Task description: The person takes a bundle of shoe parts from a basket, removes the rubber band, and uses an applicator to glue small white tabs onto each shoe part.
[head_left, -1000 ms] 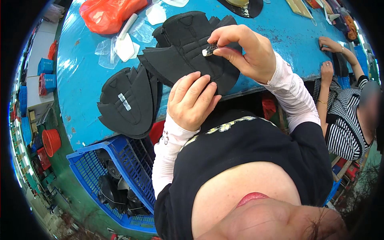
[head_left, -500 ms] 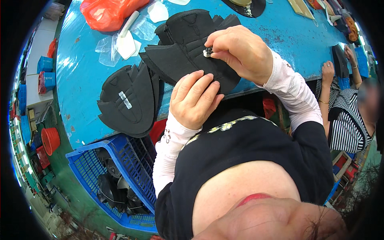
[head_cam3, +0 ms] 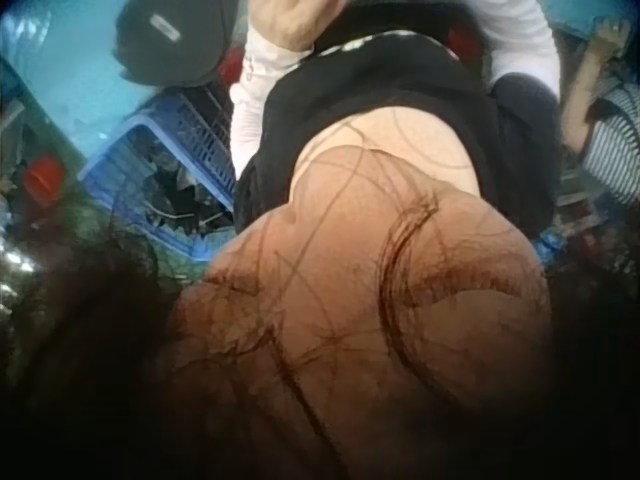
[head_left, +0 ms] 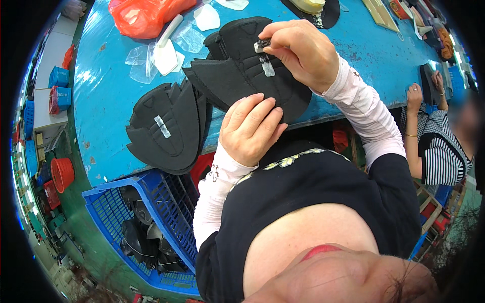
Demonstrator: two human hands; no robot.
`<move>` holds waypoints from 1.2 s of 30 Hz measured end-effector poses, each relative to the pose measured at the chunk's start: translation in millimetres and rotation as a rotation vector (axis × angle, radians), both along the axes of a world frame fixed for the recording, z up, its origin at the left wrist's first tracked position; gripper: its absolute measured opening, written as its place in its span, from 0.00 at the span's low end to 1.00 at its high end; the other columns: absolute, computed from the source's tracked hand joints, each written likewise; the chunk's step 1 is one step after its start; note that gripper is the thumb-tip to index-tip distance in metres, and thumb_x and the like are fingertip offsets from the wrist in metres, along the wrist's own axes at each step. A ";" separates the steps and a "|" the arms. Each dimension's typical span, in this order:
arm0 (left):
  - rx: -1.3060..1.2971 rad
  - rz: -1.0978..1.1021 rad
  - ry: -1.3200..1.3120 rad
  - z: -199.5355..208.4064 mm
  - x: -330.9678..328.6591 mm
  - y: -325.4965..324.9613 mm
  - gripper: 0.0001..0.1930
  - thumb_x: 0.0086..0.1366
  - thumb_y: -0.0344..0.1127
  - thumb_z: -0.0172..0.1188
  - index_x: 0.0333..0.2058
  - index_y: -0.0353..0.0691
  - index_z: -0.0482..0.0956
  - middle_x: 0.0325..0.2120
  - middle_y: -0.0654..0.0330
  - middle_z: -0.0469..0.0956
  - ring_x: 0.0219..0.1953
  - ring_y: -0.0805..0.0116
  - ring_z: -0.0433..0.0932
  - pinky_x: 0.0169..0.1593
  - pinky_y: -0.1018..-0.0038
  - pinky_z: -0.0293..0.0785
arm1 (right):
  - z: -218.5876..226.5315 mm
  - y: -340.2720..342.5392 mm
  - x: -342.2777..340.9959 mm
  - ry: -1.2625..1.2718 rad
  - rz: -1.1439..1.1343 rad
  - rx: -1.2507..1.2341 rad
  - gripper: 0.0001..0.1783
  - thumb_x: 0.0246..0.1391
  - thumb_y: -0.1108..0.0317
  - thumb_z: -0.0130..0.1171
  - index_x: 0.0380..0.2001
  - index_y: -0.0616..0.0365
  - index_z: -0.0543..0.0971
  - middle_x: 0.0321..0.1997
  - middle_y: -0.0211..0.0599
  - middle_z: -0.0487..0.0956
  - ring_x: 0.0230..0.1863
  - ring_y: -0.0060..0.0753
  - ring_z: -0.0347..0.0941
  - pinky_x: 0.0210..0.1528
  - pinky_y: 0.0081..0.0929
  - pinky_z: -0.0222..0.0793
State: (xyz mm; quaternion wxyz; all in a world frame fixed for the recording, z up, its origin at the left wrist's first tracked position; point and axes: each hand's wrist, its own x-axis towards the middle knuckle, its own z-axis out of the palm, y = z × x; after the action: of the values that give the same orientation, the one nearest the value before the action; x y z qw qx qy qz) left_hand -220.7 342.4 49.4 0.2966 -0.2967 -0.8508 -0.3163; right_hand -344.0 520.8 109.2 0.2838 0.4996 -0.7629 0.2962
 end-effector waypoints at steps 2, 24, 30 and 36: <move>-0.001 0.000 -0.001 1.7 -0.4 0.1 0.16 0.47 0.33 0.72 0.37 0.40 0.83 0.41 0.58 0.80 0.48 0.58 0.79 0.51 0.62 0.76 | -0.7 0.3 0.0 0.021 0.003 -0.022 0.14 0.48 0.81 0.67 0.35 0.58 0.74 0.42 0.39 0.82 0.38 0.39 0.78 0.41 0.29 0.74; -0.075 0.066 -0.022 33.4 2.9 -4.4 0.17 0.47 0.23 0.63 0.40 0.37 0.80 0.34 0.58 0.81 0.40 0.58 0.81 0.40 0.67 0.75 | 4.2 34.8 45.4 -0.385 0.014 -0.397 0.15 0.54 0.82 0.65 0.40 0.61 0.70 0.43 0.44 0.81 0.41 0.25 0.78 0.48 0.23 0.76; 0.054 0.384 0.257 19.9 32.9 -65.6 0.20 0.56 0.10 0.50 0.47 0.31 0.75 0.42 0.43 0.80 0.45 0.40 0.81 0.50 0.53 0.79 | 6.9 49.7 21.8 -0.525 0.098 -0.738 0.15 0.58 0.81 0.60 0.45 0.61 0.67 0.43 0.46 0.80 0.42 0.31 0.79 0.48 0.25 0.76; 0.007 0.678 0.120 -50.9 100.5 -117.2 0.18 0.55 0.09 0.49 0.44 0.27 0.76 0.44 0.42 0.80 0.49 0.41 0.79 0.55 0.53 0.75 | -5.8 33.0 13.9 -0.960 0.098 -0.643 0.16 0.58 0.82 0.58 0.43 0.55 0.65 0.42 0.37 0.77 0.40 0.22 0.75 0.44 0.19 0.71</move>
State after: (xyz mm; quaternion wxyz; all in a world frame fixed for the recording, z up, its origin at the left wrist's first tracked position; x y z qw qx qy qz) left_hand -120.1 225.2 -1.5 0.4355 -0.0140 -0.8810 -0.1845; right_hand -330.1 553.8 103.4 0.0296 0.2329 -0.6537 0.7194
